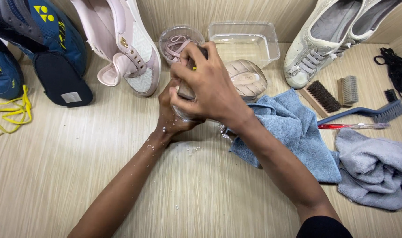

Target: The person cleans the sole of a pink sneaker using a small brush, a cloth, and a larger blue brush. They repeatedly scrub the sole, wipe it with the cloth, and dip the brushes into a container of water to continue cleaning.

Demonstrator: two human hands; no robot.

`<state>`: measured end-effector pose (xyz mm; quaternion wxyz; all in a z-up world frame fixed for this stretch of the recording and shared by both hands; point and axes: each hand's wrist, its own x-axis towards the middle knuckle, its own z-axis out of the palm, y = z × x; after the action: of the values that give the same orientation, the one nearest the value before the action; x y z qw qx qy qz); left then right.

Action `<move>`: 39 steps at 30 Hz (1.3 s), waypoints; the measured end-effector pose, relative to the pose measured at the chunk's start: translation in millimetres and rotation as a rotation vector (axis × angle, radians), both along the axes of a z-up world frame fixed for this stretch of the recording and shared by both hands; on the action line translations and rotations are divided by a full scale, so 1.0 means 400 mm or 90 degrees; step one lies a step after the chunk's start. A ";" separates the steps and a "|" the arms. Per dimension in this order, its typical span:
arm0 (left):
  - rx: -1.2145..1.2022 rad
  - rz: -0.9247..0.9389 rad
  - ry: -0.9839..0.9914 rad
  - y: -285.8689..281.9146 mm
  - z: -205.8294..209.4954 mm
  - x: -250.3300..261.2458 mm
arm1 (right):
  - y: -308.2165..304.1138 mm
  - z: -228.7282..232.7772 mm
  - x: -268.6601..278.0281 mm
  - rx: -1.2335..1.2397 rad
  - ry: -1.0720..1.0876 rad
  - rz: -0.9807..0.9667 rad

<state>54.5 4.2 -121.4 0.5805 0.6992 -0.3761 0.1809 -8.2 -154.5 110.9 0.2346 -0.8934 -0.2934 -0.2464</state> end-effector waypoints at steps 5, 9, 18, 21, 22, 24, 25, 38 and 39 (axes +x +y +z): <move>0.003 0.016 -0.004 0.036 -0.012 0.003 | 0.017 0.035 -0.014 -0.089 0.067 0.153; -0.004 0.028 0.003 0.045 -0.035 -0.021 | 0.010 0.000 0.009 -0.016 0.013 0.015; 0.000 0.057 0.010 0.097 -0.022 -0.055 | 0.015 -0.002 0.013 -0.030 -0.008 0.008; 0.001 0.060 -0.011 0.110 0.010 -0.019 | 0.058 0.003 -0.029 -0.119 0.000 0.139; 0.005 0.060 -0.013 0.116 0.013 -0.018 | 0.052 -0.007 -0.012 -0.117 0.000 0.144; 0.006 0.052 0.004 0.107 -0.011 -0.058 | 0.026 -0.024 0.002 -0.116 0.020 0.142; 0.004 0.054 0.005 0.102 -0.019 -0.061 | 0.013 -0.018 0.027 -0.043 0.013 0.100; 0.006 0.038 0.002 0.085 -0.034 -0.027 | 0.020 0.007 -0.005 -0.085 0.068 0.032; 0.006 0.038 -0.002 0.086 -0.026 -0.015 | 0.036 0.015 -0.019 -0.085 0.063 0.032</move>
<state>48.6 38.6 -131.7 0.5709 0.7125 -0.3568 0.1979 -15.9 -140.0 117.0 0.1946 -0.9105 -0.3199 -0.1756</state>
